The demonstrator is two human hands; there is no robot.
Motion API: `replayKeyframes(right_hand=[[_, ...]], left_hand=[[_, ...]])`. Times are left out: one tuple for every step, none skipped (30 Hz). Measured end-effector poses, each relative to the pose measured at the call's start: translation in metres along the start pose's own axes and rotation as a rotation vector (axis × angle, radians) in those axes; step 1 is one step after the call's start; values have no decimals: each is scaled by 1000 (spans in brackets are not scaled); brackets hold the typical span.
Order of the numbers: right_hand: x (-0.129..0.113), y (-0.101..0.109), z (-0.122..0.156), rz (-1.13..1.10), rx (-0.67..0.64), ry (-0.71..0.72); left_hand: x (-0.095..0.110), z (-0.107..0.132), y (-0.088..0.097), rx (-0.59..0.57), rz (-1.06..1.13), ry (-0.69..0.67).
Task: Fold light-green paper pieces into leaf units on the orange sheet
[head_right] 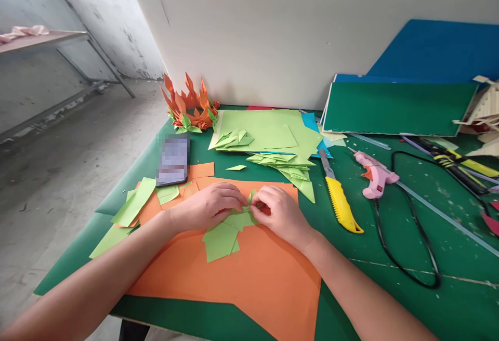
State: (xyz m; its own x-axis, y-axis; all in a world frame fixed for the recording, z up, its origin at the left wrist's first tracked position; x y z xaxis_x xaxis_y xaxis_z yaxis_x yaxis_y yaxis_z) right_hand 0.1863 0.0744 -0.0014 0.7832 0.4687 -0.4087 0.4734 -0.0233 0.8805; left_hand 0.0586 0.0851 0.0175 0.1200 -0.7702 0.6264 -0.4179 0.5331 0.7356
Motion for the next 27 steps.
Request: replayKeyframes(right_hand=[[0,0,0,5,8,-10],[0,-1,-1,10,16,-18],[0,-1,-1,16,22,-24],[0,-1,-1,21,25,-30],[0,-2,-2,25,27,-33],[0,-2,-2,28,28,-37],[0,-3,-2,30,29,-39],[0,-3,-2,32,30,-41],[0,-3,-2,32,33,-43],[1,-4,-2,31,36,-44],[1,-4,-2,31,39,-46],[1,-4,-2,30,42,-49],[2,-4,-2,28,44,-51],[2,-4,-3,26,46,-51],[2,-4,-3,23,47,-50],[2,-4,-3,19,46,-50],[2,-4,-3,14,44,-50],[2,-4,-2,8,42,-51],[2,-4,-2,4,40,-54],[2,-4,-2,-2,36,-56],[3,-4,-2,-8,33,-59],[3,-4,-2,-14,30,-60],[3,-4,-2,-20,25,-59],[3,-4,-2,-25,21,-56],[3,-4,-2,-28,16,-53],[3,-4,-2,-27,11,-51],[4,-4,-2,-24,7,-50]], left_hand=[[0,0,0,3,3,-4],[0,0,0,4,4,-7],[0,0,0,5,5,-9],[0,1,0,4,5,-7],[0,1,-1,4,5,-4],[0,1,-1,4,4,1],[0,1,-1,3,2,5],[0,1,-2,2,1,8],[0,0,-2,0,-1,11],[0,0,-2,0,-3,13],[1,0,-3,-2,-7,13],[1,0,-3,-3,-10,11],[2,0,-3,-3,-14,6],[3,0,-3,-4,-19,-2],[4,0,-4,-5,-22,-12],[4,0,-4,-5,-23,-19],[5,0,-4,-4,-21,-21],[5,0,-3,-3,-19,-22],[5,0,-3,-2,-17,-23],[5,0,-3,-1,-16,-24],[5,1,-3,0,-18,-25],[5,1,-3,0,-20,-28],[6,1,-2,2,-24,-32],[6,2,-2,6,-27,-34],[6,2,-2,9,-31,-36],[6,2,-2,10,-35,-38],[6,2,-2,10,-41,-40]])
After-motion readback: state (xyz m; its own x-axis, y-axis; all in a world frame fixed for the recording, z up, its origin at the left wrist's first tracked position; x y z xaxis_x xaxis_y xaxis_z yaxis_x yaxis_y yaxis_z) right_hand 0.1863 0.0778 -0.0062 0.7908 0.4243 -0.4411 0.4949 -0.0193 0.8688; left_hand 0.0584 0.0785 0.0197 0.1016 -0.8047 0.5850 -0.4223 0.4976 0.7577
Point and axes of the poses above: each hand's wrist, its own z-axis away from the middle knuckle, its own y-axis out of the back of the hand, x = y × z, the point moved 7 cm from there along -z, towards the middle knuckle, and after that the axes turned 15 degrees about z, right-handed, at the moved point
